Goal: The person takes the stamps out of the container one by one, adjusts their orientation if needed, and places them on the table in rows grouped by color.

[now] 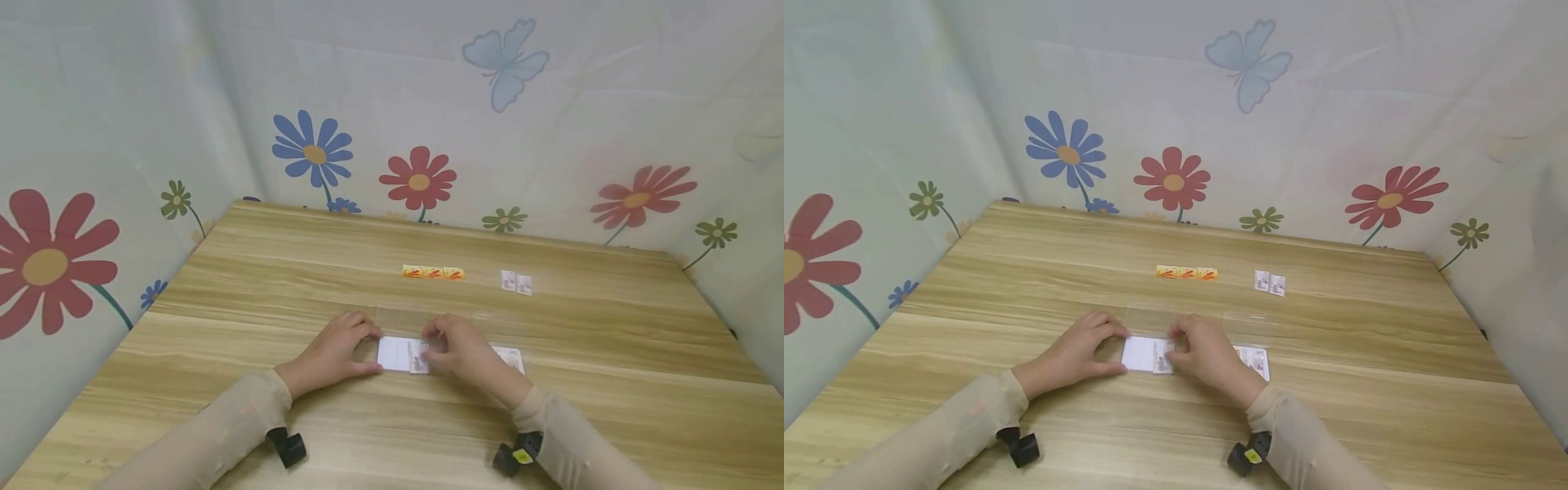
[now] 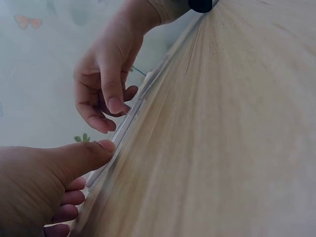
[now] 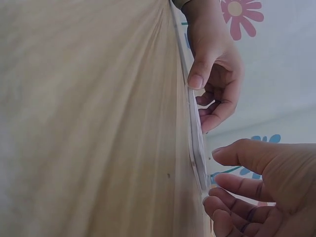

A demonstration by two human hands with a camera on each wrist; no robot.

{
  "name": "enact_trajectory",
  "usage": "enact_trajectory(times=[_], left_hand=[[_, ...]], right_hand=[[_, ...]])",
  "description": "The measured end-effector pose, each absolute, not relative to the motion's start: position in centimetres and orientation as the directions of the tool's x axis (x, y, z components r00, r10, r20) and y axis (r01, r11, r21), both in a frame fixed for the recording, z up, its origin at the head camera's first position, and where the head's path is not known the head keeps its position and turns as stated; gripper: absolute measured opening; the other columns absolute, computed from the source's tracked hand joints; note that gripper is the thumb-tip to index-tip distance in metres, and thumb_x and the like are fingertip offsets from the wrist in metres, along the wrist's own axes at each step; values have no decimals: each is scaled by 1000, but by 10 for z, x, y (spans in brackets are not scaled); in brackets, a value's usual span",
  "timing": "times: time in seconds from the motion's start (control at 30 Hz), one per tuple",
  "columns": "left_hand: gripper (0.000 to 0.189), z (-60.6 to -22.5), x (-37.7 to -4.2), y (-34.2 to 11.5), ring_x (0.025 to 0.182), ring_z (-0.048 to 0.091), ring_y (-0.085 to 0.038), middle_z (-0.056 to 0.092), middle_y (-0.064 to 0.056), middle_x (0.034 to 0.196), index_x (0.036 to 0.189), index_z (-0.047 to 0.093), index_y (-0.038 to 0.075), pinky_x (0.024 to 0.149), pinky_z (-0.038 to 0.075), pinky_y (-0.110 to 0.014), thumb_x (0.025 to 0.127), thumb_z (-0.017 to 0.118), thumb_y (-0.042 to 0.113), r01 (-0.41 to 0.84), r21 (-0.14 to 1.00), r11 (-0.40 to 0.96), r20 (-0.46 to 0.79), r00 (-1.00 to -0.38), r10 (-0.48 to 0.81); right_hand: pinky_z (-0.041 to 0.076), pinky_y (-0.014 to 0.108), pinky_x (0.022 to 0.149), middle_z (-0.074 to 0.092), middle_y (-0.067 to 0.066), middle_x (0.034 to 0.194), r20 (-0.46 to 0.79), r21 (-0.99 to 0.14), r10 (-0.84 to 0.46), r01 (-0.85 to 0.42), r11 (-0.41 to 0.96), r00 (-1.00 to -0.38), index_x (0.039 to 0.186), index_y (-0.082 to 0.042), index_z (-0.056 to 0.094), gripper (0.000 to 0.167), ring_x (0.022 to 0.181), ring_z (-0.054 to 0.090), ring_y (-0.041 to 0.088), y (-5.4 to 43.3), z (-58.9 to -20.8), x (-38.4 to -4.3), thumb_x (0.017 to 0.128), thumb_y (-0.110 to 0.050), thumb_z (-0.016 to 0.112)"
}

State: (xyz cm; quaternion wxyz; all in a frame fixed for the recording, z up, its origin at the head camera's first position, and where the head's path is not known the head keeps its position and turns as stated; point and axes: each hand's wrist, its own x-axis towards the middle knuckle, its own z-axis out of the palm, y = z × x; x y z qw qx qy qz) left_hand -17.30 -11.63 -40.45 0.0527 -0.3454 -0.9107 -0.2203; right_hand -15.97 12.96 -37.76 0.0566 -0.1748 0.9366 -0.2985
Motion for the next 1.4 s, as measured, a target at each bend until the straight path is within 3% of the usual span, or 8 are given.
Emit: enact_trajectory(times=[0.27, 0.6, 1.4], left_hand=[[47, -406, -173, -117, 103, 56, -20, 62, -1, 106, 109, 67, 13, 93, 46, -40, 74, 79, 41, 659, 351, 666, 257, -751, 608], [46, -406, -173, -116, 104, 56, -20, 62, -1, 106, 109, 67, 13, 93, 46, -40, 74, 80, 41, 658, 350, 666, 258, -752, 607], [46, -406, -172, -116, 103, 56, -19, 62, 0, 105, 109, 67, 13, 93, 46, -39, 74, 80, 41, 655, 357, 666, 255, -754, 605]], right_hand=[[42, 25, 68, 61, 0, 89, -3, -552, -360, -299, 778, -933, 97, -10, 68, 21, 77, 49, 12, 127, -380, -161, 80, -18, 76], [46, 29, 74, 61, -1, 90, -20, -517, -319, -263, 814, -947, 93, -12, 68, 18, 80, 51, 13, 122, -379, -159, 79, -19, 78], [42, 24, 65, 57, -4, 82, 50, -453, -341, -326, 830, -939, 91, -14, 64, 19, 72, 47, 10, 120, -380, -157, 78, -17, 78]])
